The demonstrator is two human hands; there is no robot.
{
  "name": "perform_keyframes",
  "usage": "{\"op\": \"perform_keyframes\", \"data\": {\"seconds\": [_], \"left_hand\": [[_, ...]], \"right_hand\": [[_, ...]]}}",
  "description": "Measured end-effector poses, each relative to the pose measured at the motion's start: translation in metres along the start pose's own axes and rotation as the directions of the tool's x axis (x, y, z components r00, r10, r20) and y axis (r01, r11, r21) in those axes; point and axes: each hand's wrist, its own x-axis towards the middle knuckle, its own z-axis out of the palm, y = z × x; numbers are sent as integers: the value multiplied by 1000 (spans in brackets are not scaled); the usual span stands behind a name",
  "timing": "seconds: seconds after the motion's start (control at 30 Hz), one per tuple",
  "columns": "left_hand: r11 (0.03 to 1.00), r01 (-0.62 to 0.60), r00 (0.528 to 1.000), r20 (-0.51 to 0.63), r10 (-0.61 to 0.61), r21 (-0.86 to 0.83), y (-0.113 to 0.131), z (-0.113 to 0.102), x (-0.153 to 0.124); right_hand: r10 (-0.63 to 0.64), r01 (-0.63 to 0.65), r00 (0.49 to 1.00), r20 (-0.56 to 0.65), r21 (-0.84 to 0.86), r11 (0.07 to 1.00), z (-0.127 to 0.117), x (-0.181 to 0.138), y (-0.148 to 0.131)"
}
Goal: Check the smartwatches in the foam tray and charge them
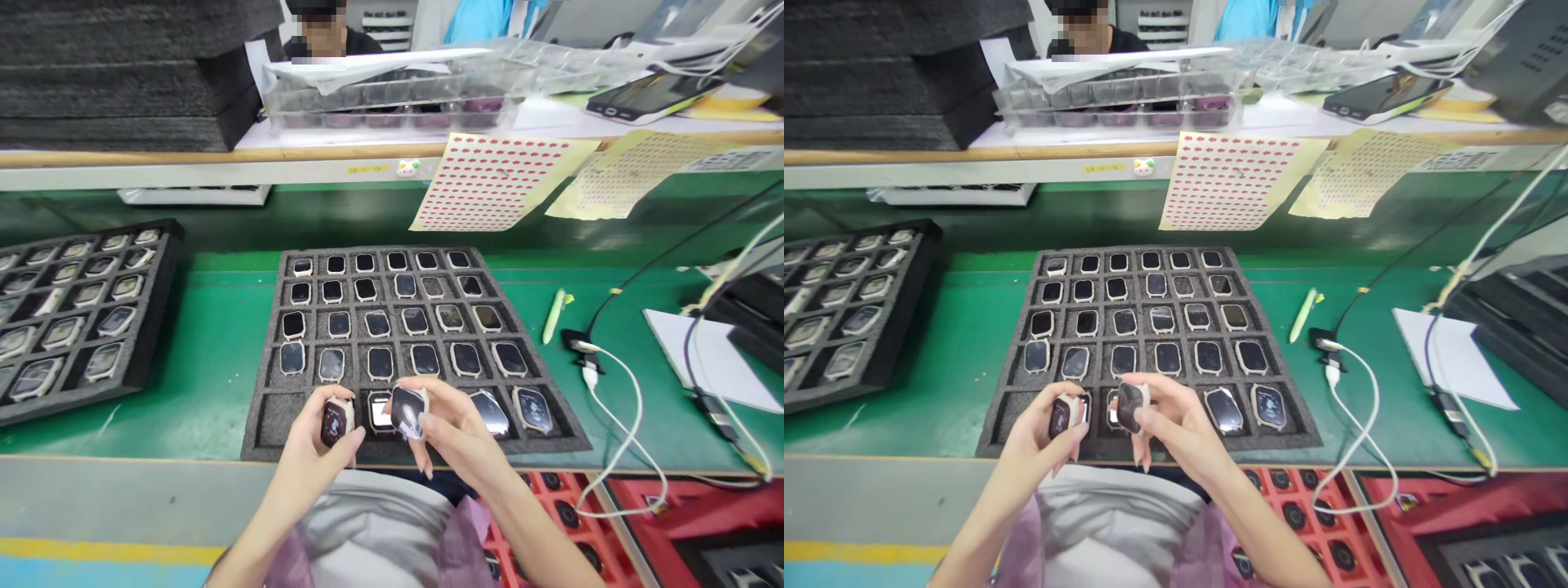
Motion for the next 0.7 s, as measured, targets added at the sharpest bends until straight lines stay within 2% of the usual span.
{"op": "perform_keyframes", "data": {"seconds": [0.17,0.4,0.6,0.7], "left_hand": [[1000,0,1000,8,0,8,-4,1,2],[1000,-14,1000,28,14,-12,-8,2,5],[991,-2,1000,20,0,132,-12,3,5],[991,-22,1000,10,21,134,-12,3,5]], "right_hand": [[26,-31,997,77,67,997,-3,1,1],[46,-50,997,55,67,996,-5,2,4],[27,-31,998,53,80,996,-8,1,10],[33,-35,999,26,77,996,-7,1,10]]}}
